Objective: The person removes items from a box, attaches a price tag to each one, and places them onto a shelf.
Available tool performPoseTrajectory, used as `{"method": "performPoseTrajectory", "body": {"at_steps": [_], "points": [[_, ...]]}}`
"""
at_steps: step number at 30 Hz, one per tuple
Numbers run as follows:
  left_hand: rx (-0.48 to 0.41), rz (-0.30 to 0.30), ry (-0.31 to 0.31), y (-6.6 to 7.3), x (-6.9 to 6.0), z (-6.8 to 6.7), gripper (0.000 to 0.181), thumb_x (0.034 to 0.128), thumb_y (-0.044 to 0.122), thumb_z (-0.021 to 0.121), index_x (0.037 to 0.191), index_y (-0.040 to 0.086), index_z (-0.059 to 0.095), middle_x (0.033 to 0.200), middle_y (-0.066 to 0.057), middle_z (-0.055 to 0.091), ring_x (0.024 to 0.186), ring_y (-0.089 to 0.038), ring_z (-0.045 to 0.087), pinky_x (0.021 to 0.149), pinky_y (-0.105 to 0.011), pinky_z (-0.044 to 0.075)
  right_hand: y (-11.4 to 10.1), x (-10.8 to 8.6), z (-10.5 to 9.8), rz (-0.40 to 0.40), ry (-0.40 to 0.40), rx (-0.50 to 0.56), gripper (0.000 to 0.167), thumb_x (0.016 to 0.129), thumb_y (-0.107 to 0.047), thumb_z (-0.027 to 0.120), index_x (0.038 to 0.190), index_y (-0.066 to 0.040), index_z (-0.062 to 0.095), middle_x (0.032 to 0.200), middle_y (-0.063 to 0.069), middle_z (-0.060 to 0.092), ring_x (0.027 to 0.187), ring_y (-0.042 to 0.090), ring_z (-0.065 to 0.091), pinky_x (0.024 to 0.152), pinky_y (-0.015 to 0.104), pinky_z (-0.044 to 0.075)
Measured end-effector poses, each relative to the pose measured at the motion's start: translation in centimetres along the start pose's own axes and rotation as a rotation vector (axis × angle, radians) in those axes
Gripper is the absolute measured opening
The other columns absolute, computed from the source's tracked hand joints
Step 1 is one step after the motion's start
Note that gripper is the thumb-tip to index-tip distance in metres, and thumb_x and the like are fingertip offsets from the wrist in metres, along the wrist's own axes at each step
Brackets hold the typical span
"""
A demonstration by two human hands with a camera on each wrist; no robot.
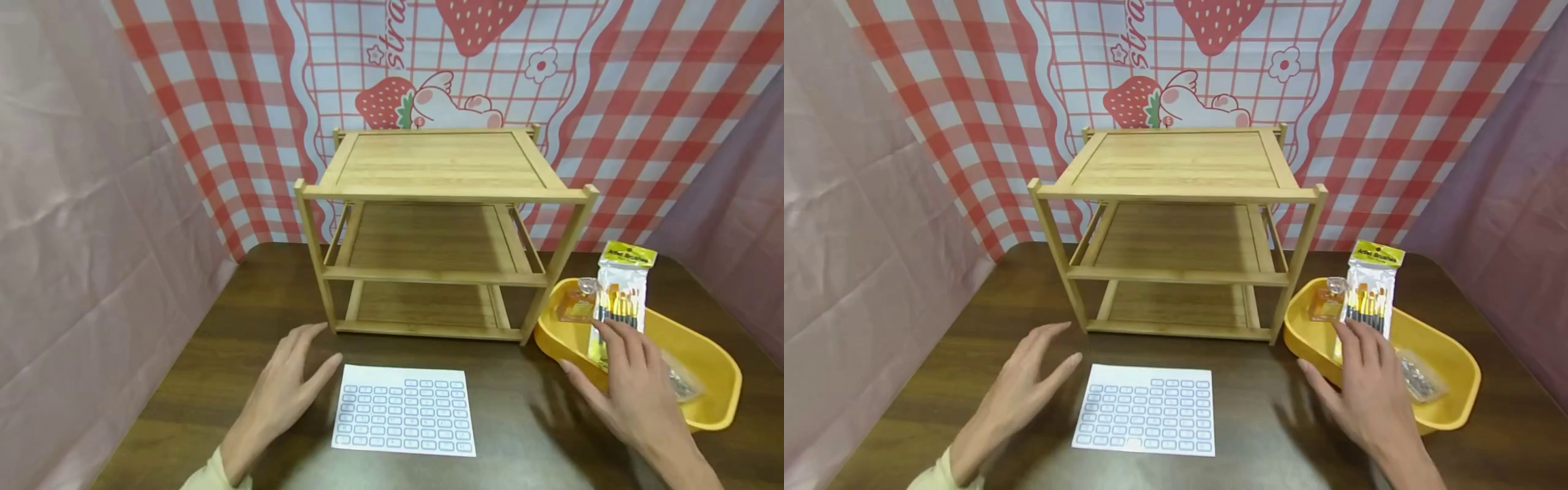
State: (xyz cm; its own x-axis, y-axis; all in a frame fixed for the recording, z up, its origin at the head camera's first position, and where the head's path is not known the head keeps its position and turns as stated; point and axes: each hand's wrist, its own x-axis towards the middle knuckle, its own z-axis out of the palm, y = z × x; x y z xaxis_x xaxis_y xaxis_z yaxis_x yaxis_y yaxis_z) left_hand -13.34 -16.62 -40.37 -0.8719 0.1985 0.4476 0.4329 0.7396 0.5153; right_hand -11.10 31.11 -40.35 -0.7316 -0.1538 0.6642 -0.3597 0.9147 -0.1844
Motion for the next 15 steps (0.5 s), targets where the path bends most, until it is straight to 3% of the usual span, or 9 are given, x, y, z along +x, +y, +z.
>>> {"method": "performPoseTrajectory", "body": {"at_steps": [5,7,8,11,13,15], "points": [[-0.356,-0.059,0.002,1.3,1.6,1.0,0.037,0.097,0.015,0.075,0.129,-0.001,0.064,0.122,-0.014,0.068,0.106,-0.028,0.067,0.089,-0.039,0.058,1.2,0.4,-0.9,0.184,-0.044,0.164,0.057,0.096,-0.021,0.073,0.134,0.013,0.049,0.123,0.04,0.052,0.111,0.06,0.044,0.094,0.072,0.032],[-0.447,-0.094,-0.006,1.8,2.1,1.4,0.033,0.097,0.012,0.074,0.126,0.0,0.066,0.119,-0.013,0.069,0.103,-0.025,0.068,0.088,-0.036,0.059,1.5,0.6,-1.2,0.24,-0.061,0.218,0.054,0.095,-0.013,0.073,0.135,0.015,0.049,0.124,0.039,0.052,0.112,0.059,0.045,0.095,0.064,0.035],[-0.48,-0.109,-0.013,2.0,2.3,1.6,0.031,0.0975,0.012,0.074,0.126,0.001,0.066,0.118,-0.012,0.069,0.103,-0.023,0.068,0.088,-0.035,0.058,1.6,0.6,-1.3,0.262,-0.068,0.242,0.053,0.096,-0.011,0.071,0.135,0.016,0.049,0.125,0.039,0.052,0.112,0.057,0.046,0.097,0.056,0.037],[-0.554,-0.156,-0.035,2.6,2.9,2.0,0.028,0.0989,0.015,0.072,0.125,0.004,0.067,0.116,-0.011,0.07,0.103,-0.02,0.067,0.09,-0.036,0.057,2.1,0.8,-1.7,0.328,-0.085,0.292,0.052,0.098,-0.011,0.069,0.137,0.015,0.047,0.129,0.037,0.053,0.112,0.052,0.049,0.088,0.027,0.039],[-0.582,-0.175,-0.044,3.0,3.2,2.3,0.027,0.0993,0.015,0.072,0.124,0.006,0.068,0.115,-0.011,0.07,0.103,-0.02,0.067,0.091,-0.036,0.057,2.4,0.9,-1.9,0.367,-0.095,0.32,0.05,0.1,-0.012,0.068,0.138,0.013,0.046,0.13,0.034,0.054,0.114,0.033,0.054,0.083,0.013,0.037],[-0.612,-0.19,-0.051,3.3,3.5,2.6,0.026,0.0989,0.014,0.072,0.123,0.005,0.068,0.113,-0.011,0.07,0.102,-0.021,0.067,0.09,-0.035,0.057,2.7,0.9,-2.0,0.402,-0.095,0.351,0.048,0.101,-0.013,0.067,0.138,0.011,0.047,0.126,0.022,0.058,0.109,0.012,0.056,0.076,0.006,0.037]]}}
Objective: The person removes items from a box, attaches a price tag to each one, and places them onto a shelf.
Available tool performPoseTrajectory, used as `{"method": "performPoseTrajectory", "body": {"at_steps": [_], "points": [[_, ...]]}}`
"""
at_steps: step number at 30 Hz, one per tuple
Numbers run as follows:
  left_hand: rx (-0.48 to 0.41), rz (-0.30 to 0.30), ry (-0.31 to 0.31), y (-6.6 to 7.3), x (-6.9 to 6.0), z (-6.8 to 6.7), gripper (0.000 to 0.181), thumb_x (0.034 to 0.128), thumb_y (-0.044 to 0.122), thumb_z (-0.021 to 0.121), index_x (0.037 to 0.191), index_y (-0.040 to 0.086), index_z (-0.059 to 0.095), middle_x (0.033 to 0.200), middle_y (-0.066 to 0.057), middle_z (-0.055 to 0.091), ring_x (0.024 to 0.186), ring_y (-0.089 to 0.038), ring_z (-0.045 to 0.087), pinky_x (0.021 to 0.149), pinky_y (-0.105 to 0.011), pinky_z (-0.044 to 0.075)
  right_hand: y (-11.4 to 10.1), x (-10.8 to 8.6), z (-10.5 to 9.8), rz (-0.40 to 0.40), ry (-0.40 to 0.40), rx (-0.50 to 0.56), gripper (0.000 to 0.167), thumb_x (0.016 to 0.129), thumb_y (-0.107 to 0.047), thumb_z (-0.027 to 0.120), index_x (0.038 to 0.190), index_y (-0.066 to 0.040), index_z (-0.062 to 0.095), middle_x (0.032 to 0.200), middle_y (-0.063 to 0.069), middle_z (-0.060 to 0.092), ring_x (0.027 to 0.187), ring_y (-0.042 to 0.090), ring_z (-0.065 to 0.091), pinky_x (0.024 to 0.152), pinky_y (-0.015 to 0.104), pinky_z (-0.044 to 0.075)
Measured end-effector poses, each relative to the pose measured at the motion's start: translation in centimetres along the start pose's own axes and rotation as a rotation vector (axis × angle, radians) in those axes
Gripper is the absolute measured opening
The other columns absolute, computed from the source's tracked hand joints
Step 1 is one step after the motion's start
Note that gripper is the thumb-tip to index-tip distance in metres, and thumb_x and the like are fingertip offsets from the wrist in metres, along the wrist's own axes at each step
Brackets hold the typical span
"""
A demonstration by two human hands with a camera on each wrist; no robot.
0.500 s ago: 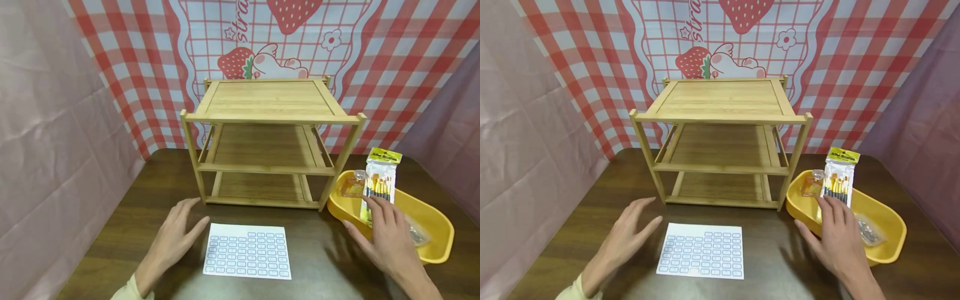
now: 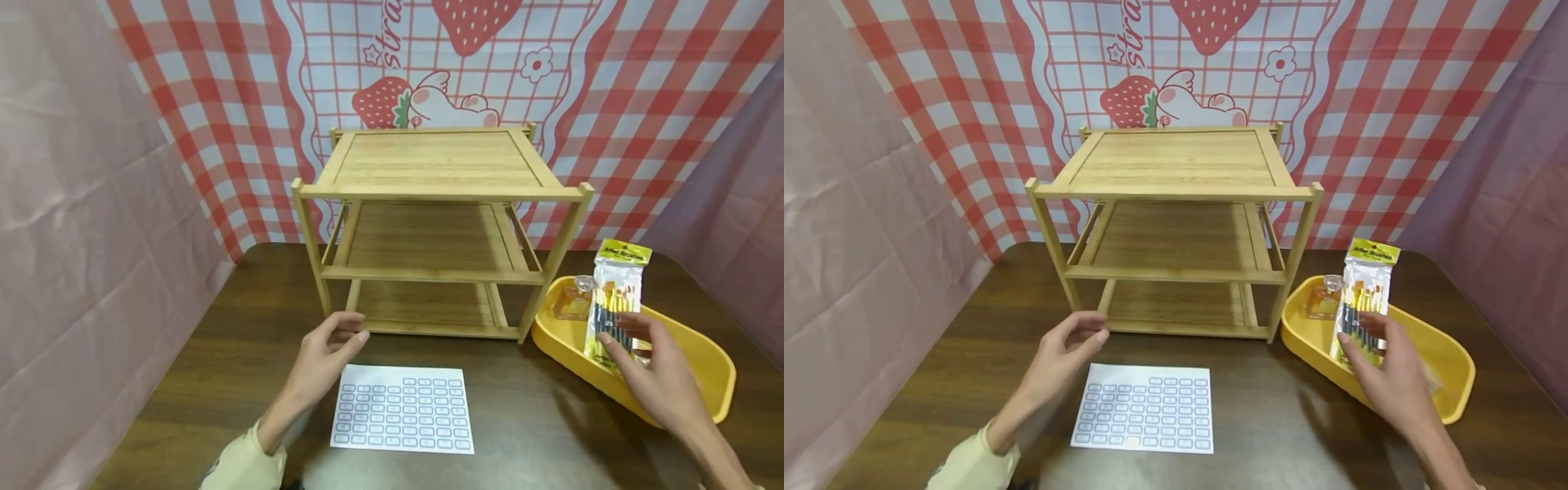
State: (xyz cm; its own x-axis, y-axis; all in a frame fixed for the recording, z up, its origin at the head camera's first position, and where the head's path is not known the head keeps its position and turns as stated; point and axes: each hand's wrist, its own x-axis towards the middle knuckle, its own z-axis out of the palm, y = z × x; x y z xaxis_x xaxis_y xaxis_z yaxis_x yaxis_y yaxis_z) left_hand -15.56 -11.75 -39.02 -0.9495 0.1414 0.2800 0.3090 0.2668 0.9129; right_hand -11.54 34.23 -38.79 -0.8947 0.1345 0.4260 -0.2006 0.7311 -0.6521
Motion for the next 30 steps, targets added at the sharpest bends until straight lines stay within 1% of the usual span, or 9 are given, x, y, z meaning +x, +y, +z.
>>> {"method": "performPoseTrajectory", "body": {"at_steps": [3,7,11,19,22,24,25,27,30], "points": [[-0.069,-0.002,-0.023,0.1,0.5,0.7,0.026,0.0985,0.008,0.071,0.123,0.001,0.068,0.11,-0.013,0.07,0.1,-0.027,0.068,0.087,-0.033,0.058,0.4,0.2,-0.3,0.03,0.009,0.053,0.044,0.102,-0.012,0.066,0.135,0.01,0.048,0.117,-0.007,0.06,0.1,-0.012,0.046,0.076,0.002,0.039],[-0.176,0.007,-0.067,0.3,1.2,1.7,0.027,0.0986,0.002,0.068,0.124,-0.006,0.065,0.11,-0.021,0.069,0.1,-0.04,0.067,0.084,-0.031,0.059,0.9,0.5,-0.6,0.045,0.013,0.091,0.042,0.102,-0.013,0.065,0.132,0.012,0.048,0.109,-0.03,0.052,0.099,-0.013,0.047,0.076,0.002,0.04],[-0.193,0.016,-0.103,0.5,1.6,2.5,0.027,0.0993,0.002,0.067,0.125,-0.006,0.064,0.114,-0.024,0.067,0.102,-0.041,0.066,0.085,-0.031,0.059,1.3,0.8,-0.8,0.044,0.009,0.092,0.044,0.102,-0.012,0.064,0.133,0.014,0.047,0.106,-0.033,0.052,0.098,-0.014,0.047,0.076,0.002,0.04],[-0.18,0.043,-0.179,1.5,2.4,4.5,0.029,0.102,0.011,0.066,0.128,-0.003,0.063,0.114,-0.017,0.069,0.104,-0.038,0.066,0.086,-0.032,0.059,2.0,1.1,-1.2,0.089,-0.004,0.071,0.048,0.104,-0.016,0.063,0.136,0.014,0.044,0.105,-0.031,0.052,0.097,-0.016,0.045,0.074,0.001,0.039],[-0.192,0.04,-0.193,1.8,2.6,5.3,0.029,0.1023,0.011,0.066,0.128,-0.002,0.063,0.114,-0.016,0.069,0.104,-0.037,0.067,0.085,-0.031,0.059,2.1,1.2,-1.4,0.12,-0.016,0.036,0.05,0.105,-0.018,0.062,0.138,0.014,0.043,0.11,-0.008,0.062,0.095,-0.017,0.041,0.072,0.002,0.038],[-0.199,0.041,-0.203,1.9,2.8,5.8,0.029,0.1026,0.012,0.065,0.128,-0.002,0.063,0.116,-0.016,0.069,0.104,-0.037,0.067,0.086,-0.03,0.058,2.1,1.3,-1.4,0.14,-0.029,0.009,0.051,0.105,-0.02,0.061,0.14,0.013,0.042,0.116,0.012,0.063,0.094,-0.017,0.038,0.07,0.002,0.037],[-0.206,0.042,-0.207,1.9,2.9,6.0,0.029,0.1028,0.012,0.065,0.128,-0.002,0.063,0.116,-0.016,0.069,0.104,-0.038,0.067,0.086,-0.03,0.058,2.2,1.3,-1.5,0.146,-0.03,0.001,0.052,0.105,-0.021,0.061,0.14,0.013,0.042,0.116,0.015,0.062,0.094,-0.017,0.038,0.069,0.002,0.037],[-0.217,0.046,-0.218,2.0,3.0,6.6,0.029,0.1031,0.012,0.064,0.129,-0.002,0.063,0.117,-0.017,0.069,0.105,-0.039,0.066,0.086,-0.03,0.058,2.3,1.3,-1.5,0.151,-0.029,-0.002,0.052,0.105,-0.021,0.061,0.14,0.013,0.043,0.113,0.008,0.064,0.093,-0.017,0.038,0.069,0.002,0.037],[-0.223,0.052,-0.239,2.0,3.2,7.4,0.029,0.1039,0.013,0.063,0.129,-0.002,0.063,0.119,-0.016,0.068,0.107,-0.039,0.066,0.086,-0.029,0.058,2.6,1.3,-1.6,0.145,-0.02,0.008,0.051,0.105,-0.021,0.062,0.139,0.013,0.044,0.103,-0.022,0.055,0.093,-0.017,0.039,0.07,0.002,0.037]]}}
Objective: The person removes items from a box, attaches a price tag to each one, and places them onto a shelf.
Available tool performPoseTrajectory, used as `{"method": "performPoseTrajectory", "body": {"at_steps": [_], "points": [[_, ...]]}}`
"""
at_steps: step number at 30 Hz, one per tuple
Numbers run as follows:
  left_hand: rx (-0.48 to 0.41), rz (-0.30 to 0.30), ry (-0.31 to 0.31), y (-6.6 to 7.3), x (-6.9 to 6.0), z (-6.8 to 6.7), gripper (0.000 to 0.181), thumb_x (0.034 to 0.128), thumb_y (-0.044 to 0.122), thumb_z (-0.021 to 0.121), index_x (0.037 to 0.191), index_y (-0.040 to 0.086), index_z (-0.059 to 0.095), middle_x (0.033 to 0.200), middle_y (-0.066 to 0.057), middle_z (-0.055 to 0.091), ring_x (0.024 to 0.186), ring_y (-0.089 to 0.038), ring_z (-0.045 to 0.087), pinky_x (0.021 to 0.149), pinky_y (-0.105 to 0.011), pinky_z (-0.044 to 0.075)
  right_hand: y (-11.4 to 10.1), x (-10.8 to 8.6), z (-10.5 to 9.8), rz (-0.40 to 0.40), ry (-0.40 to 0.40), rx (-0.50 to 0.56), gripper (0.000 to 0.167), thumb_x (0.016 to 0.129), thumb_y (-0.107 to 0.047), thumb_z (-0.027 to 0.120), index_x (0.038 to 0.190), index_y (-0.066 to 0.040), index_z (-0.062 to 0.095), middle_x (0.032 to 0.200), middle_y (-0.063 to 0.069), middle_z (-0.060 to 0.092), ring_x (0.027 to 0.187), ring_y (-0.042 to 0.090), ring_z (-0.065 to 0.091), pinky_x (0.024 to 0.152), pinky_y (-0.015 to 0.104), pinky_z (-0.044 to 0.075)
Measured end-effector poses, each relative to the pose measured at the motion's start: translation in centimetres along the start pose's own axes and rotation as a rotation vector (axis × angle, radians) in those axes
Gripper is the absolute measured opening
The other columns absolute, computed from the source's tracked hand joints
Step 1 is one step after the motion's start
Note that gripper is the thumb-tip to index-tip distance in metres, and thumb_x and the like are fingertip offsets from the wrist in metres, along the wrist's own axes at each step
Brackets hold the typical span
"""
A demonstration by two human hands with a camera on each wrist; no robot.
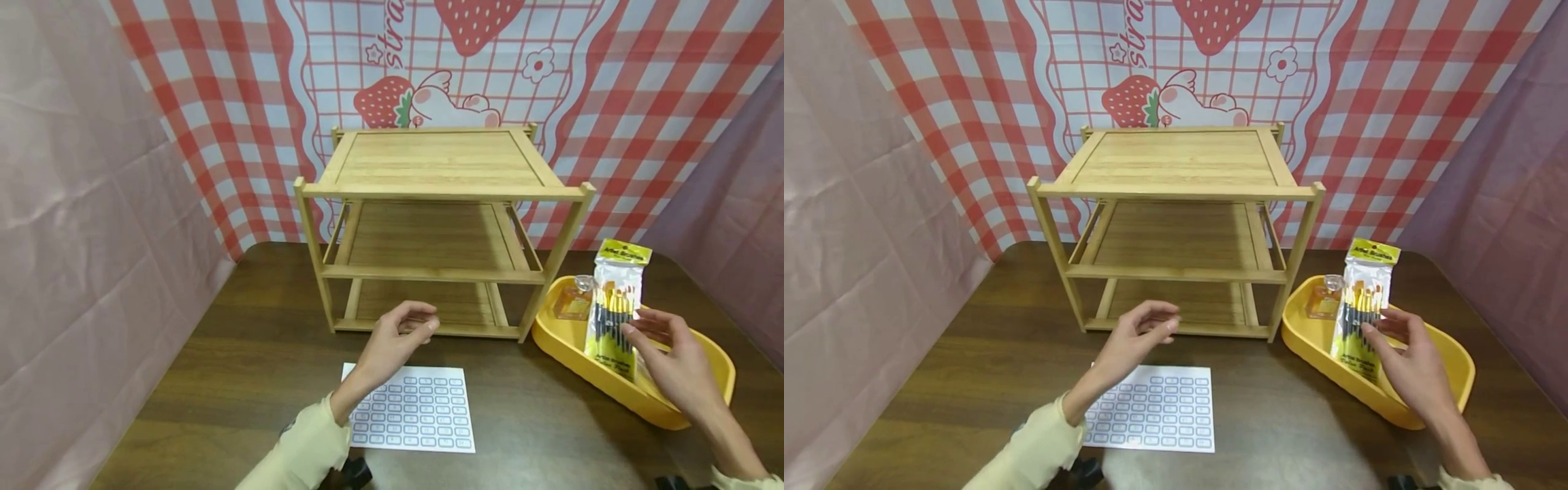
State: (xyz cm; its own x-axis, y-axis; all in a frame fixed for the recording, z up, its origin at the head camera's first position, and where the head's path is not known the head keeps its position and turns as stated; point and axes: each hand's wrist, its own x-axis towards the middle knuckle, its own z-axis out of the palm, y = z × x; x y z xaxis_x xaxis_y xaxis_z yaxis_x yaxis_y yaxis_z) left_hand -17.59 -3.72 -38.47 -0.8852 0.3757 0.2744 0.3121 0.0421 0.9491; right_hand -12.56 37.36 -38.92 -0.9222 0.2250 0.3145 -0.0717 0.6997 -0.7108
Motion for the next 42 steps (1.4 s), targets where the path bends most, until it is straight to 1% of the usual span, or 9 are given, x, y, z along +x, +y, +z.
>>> {"method": "performPoseTrajectory", "body": {"at_steps": [3,9,16,22,25,28,32,37,42], "points": [[-0.005,0.005,-0.014,-0.1,0.3,0.8,0.029,0.1043,0.014,0.063,0.129,-0.001,0.063,0.12,-0.016,0.069,0.107,-0.039,0.066,0.086,-0.029,0.058,0.3,0.0,-0.1,-0.011,0.005,0.018,0.051,0.105,-0.02,0.062,0.138,0.014,0.044,0.099,-0.035,0.047,0.093,-0.017,0.04,0.071,0.002,0.037],[-0.037,-0.001,-0.047,-0.3,0.9,2.3,0.031,0.1023,0.014,0.066,0.128,-0.002,0.063,0.121,-0.015,0.068,0.111,-0.028,0.066,0.096,-0.029,0.053,0.7,0.2,-0.1,-0.019,0.004,0.029,0.052,0.105,-0.02,0.062,0.138,0.015,0.043,0.101,-0.033,0.049,0.094,-0.017,0.041,0.072,0.002,0.036],[-0.069,-0.044,-0.056,-0.5,1.5,3.9,0.031,0.0999,0.014,0.069,0.128,0.0,0.065,0.121,-0.012,0.069,0.109,-0.021,0.066,0.092,-0.027,0.054,0.7,0.5,-0.3,0.014,-0.029,-0.001,0.055,0.106,-0.023,0.06,0.141,0.014,0.041,0.116,0.011,0.059,0.094,-0.017,0.038,0.071,0.003,0.036],[-0.118,-0.091,-0.053,-1.1,1.9,5.2,0.032,0.0995,0.015,0.07,0.128,0.003,0.066,0.125,-0.015,0.069,0.109,-0.017,0.067,0.09,-0.025,0.054,0.8,0.6,-0.5,0.027,-0.036,0.006,0.055,0.106,-0.024,0.06,0.141,0.014,0.041,0.11,-0.008,0.057,0.093,-0.017,0.039,0.07,0.003,0.037],[-0.14,-0.102,-0.045,-1.4,2.1,5.8,0.034,0.0991,0.015,0.07,0.13,0.002,0.066,0.127,-0.017,0.068,0.111,-0.018,0.067,0.091,-0.025,0.054,0.9,0.7,-0.4,0.034,-0.046,0.001,0.056,0.106,-0.025,0.059,0.142,0.015,0.04,0.117,0.014,0.062,0.093,-0.018,0.037,0.069,0.004,0.036],[-0.154,-0.109,-0.035,-1.6,2.3,6.3,0.035,0.0985,0.015,0.07,0.131,0.002,0.065,0.127,-0.016,0.068,0.111,-0.018,0.067,0.09,-0.025,0.054,1.0,0.8,-0.4,0.042,-0.064,-0.005,0.058,0.107,-0.026,0.058,0.143,0.016,0.038,0.13,0.038,0.052,0.093,-0.019,0.036,0.069,0.004,0.036],[-0.197,-0.119,-0.026,-1.7,2.6,7.2,0.036,0.0982,0.012,0.07,0.132,-0.001,0.064,0.127,-0.017,0.068,0.111,-0.018,0.067,0.089,-0.024,0.055,1.4,1.0,-0.7,0.062,-0.085,-0.023,0.062,0.107,-0.029,0.057,0.144,0.016,0.036,0.134,0.04,0.049,0.093,-0.018,0.035,0.067,0.004,0.036],[-0.322,-0.139,0.006,-2.0,3.1,8.4,0.035,0.0966,0.003,0.069,0.129,-0.008,0.062,0.125,-0.025,0.066,0.108,-0.024,0.069,0.089,-0.027,0.057,1.8,1.3,-0.8,0.076,-0.101,-0.037,0.064,0.107,-0.032,0.056,0.145,0.015,0.035,0.135,0.04,0.048,0.093,-0.018,0.035,0.065,0.005,0.036],[-0.388,-0.16,0.01,-2.1,3.4,9.3,0.034,0.0961,-0.001,0.068,0.128,-0.011,0.061,0.121,-0.026,0.066,0.104,-0.023,0.07,0.09,-0.03,0.058,2.1,1.6,-0.8,0.085,-0.109,-0.049,0.065,0.107,-0.033,0.056,0.146,0.015,0.035,0.135,0.04,0.047,0.096,-0.007,0.042,0.064,0.006,0.036]]}}
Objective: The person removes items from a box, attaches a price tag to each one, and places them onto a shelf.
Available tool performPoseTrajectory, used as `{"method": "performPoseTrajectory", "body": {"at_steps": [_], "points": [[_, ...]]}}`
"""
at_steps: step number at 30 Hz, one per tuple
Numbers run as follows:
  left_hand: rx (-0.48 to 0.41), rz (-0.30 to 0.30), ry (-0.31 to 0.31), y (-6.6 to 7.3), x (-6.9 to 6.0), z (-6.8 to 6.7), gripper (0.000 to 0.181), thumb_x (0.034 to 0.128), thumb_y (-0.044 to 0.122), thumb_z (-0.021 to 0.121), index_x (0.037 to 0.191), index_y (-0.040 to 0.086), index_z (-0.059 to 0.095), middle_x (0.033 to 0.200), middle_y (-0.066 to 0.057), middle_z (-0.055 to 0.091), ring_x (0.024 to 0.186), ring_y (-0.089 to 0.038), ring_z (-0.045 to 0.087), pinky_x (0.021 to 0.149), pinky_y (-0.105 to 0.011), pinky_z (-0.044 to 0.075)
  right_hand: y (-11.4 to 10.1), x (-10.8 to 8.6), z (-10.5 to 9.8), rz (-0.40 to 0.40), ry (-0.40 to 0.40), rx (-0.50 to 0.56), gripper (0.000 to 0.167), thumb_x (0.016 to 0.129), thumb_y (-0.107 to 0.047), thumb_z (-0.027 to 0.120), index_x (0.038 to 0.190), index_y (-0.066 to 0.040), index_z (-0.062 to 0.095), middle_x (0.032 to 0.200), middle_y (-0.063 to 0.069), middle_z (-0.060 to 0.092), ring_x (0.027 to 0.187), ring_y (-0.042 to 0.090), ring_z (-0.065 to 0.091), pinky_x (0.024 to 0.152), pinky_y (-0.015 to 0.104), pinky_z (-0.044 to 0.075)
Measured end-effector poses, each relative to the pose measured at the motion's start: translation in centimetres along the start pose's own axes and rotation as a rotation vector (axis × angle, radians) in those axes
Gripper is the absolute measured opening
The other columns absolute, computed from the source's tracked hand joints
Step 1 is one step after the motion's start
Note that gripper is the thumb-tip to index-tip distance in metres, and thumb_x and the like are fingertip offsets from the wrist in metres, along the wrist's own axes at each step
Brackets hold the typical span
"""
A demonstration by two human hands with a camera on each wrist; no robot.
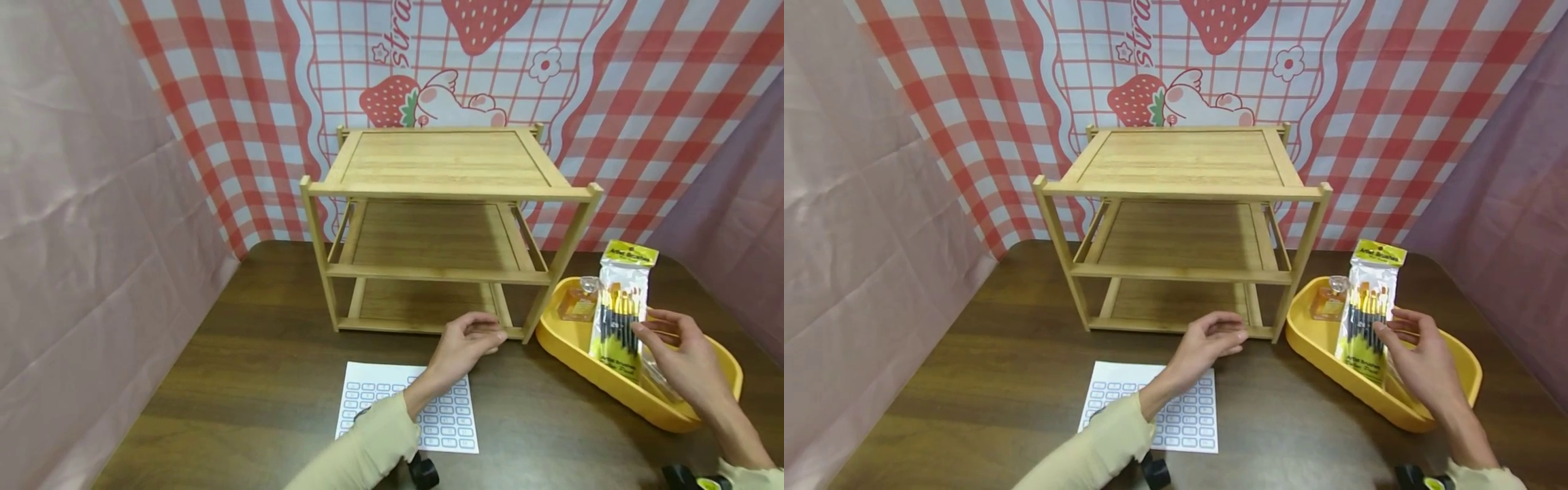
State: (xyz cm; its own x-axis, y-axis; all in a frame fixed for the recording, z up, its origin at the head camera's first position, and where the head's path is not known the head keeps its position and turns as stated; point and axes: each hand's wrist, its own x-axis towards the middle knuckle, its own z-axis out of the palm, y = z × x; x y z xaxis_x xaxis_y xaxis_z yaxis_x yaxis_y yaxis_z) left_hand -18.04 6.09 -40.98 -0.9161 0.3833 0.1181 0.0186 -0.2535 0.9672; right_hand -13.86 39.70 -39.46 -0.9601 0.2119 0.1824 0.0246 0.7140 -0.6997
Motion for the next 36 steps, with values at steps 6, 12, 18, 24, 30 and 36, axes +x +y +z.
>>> {"method": "performPoseTrajectory", "body": {"at_steps": [6,12,18,24,30,36], "points": [[-0.057,-0.02,0.003,-0.4,0.2,0.9,0.034,0.0973,-0.003,0.066,0.129,-0.014,0.059,0.111,-0.016,0.07,0.105,-0.026,0.07,0.092,-0.035,0.058,0.2,0.1,0.1,-0.013,-0.003,0.018,0.064,0.107,-0.031,0.056,0.145,0.016,0.034,0.134,0.041,0.047,0.094,-0.016,0.035,0.064,0.005,0.036],[-0.097,-0.032,0.015,-0.9,0.6,1.8,0.031,0.0969,-0.005,0.066,0.126,-0.012,0.061,0.106,-0.011,0.071,0.102,-0.023,0.07,0.09,-0.035,0.058,0.0,0.1,-0.1,-0.023,-0.007,0.026,0.062,0.108,-0.028,0.056,0.144,0.017,0.034,0.131,0.042,0.048,0.091,-0.02,0.035,0.065,0.005,0.037],[-0.107,-0.039,-0.012,-1.3,1.0,2.5,0.034,0.0976,-0.003,0.066,0.129,-0.014,0.059,0.106,-0.01,0.072,0.098,-0.016,0.07,0.088,-0.031,0.058,0.3,0.2,-0.4,0.002,-0.023,0.012,0.065,0.108,-0.032,0.055,0.145,0.017,0.033,0.133,0.042,0.047,0.091,-0.019,0.035,0.064,0.006,0.037],[-0.103,-0.05,0.001,-1.8,1.3,3.2,0.031,0.0966,-0.001,0.068,0.125,-0.012,0.062,0.102,-0.005,0.072,0.101,-0.025,0.071,0.085,-0.029,0.059,0.4,0.3,-0.5,0.013,-0.03,0.005,0.066,0.108,-0.033,0.054,0.145,0.017,0.032,0.134,0.042,0.047,0.092,-0.016,0.036,0.064,0.007,0.036],[-0.138,-0.077,0.017,-2.2,1.5,3.9,0.029,0.0962,-0.002,0.068,0.124,-0.011,0.063,0.1,-0.003,0.071,0.112,-0.045,0.066,0.085,-0.029,0.059,0.3,0.4,-0.6,0.025,-0.037,-0.013,0.068,0.109,-0.034,0.052,0.146,0.019,0.03,0.135,0.043,0.045,0.107,0.04,0.057,0.062,0.008,0.036],[-0.199,-0.107,0.033,-2.3,1.7,4.3,0.028,0.0956,-0.004,0.067,0.122,-0.01,0.063,0.099,-0.004,0.069,0.112,-0.044,0.066,0.085,-0.029,0.059,0.2,0.5,-0.7,0.037,-0.051,-0.008,0.069,0.109,-0.034,0.05,0.146,0.02,0.028,0.135,0.045,0.042,0.116,0.06,0.045,0.061,0.009,0.035]]}}
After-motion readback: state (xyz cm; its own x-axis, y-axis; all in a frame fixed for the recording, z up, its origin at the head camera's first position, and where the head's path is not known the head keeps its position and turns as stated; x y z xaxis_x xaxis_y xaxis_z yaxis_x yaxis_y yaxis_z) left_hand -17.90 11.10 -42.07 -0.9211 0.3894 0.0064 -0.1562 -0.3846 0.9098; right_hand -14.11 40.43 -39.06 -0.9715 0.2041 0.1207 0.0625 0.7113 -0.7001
